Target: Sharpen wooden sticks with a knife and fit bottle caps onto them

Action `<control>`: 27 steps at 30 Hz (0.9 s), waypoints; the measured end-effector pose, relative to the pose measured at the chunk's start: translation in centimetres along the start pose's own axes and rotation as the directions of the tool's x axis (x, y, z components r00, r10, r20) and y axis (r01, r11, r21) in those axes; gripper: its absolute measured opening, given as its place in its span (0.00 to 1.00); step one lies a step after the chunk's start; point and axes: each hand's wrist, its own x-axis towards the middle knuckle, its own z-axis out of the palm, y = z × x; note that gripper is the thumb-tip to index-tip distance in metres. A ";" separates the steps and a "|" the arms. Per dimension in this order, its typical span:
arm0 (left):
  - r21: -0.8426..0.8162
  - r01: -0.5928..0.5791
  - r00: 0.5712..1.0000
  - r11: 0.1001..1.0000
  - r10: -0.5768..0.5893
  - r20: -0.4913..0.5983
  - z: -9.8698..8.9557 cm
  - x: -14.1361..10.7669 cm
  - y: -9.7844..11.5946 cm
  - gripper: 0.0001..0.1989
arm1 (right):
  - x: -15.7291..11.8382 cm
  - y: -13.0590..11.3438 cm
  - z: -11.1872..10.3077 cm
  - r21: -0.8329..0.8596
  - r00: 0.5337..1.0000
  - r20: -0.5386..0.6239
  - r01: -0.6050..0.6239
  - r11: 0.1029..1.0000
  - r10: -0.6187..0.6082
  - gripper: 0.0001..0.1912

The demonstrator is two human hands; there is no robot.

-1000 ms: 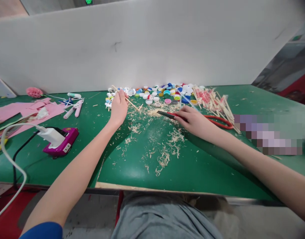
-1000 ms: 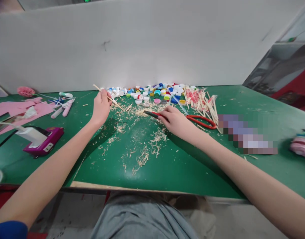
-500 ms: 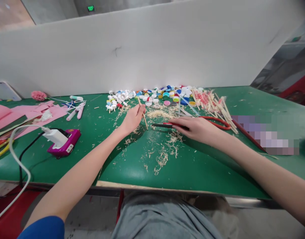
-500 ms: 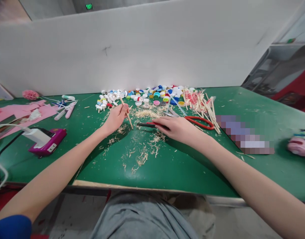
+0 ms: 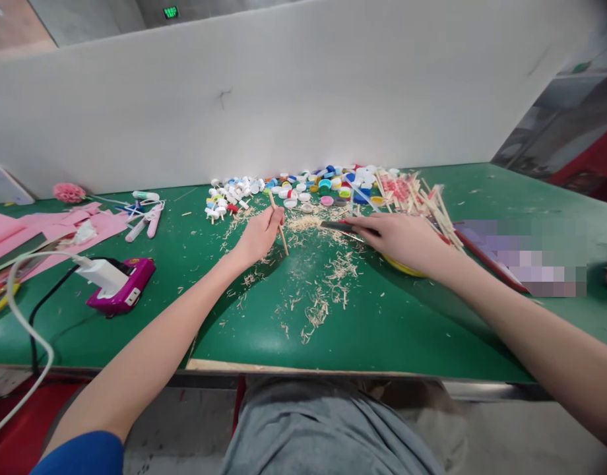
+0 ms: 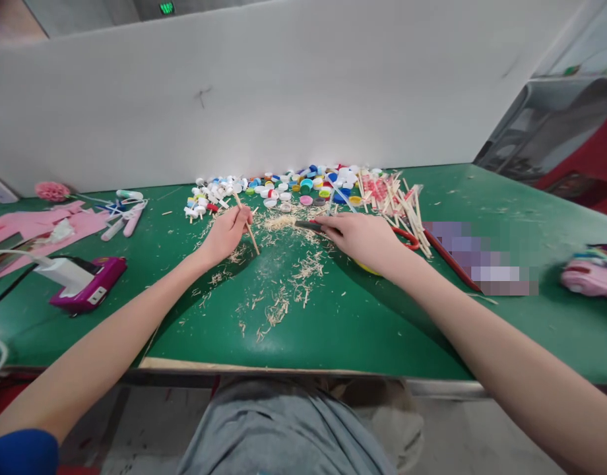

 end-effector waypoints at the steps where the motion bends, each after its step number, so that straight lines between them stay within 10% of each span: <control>1: 0.004 -0.002 1.000 1.000 0.002 -0.002 0.0 0.0 0.0 0.24 | 0.0 0.0 0.0 0.004 1.000 -0.002 -0.006 1.000 0.006 0.25; 19: 0.023 -0.017 1.000 1.000 0.017 0.005 0.0 0.2 -0.3 0.25 | 1.1 -0.5 -0.2 0.068 0.956 -0.286 -0.047 0.997 0.065 0.29; 27: 0.040 -0.031 0.999 0.999 0.031 0.011 -0.1 0.1 -0.3 0.24 | -0.2 -0.5 -0.4 0.126 0.928 -0.095 0.371 0.920 -0.361 0.23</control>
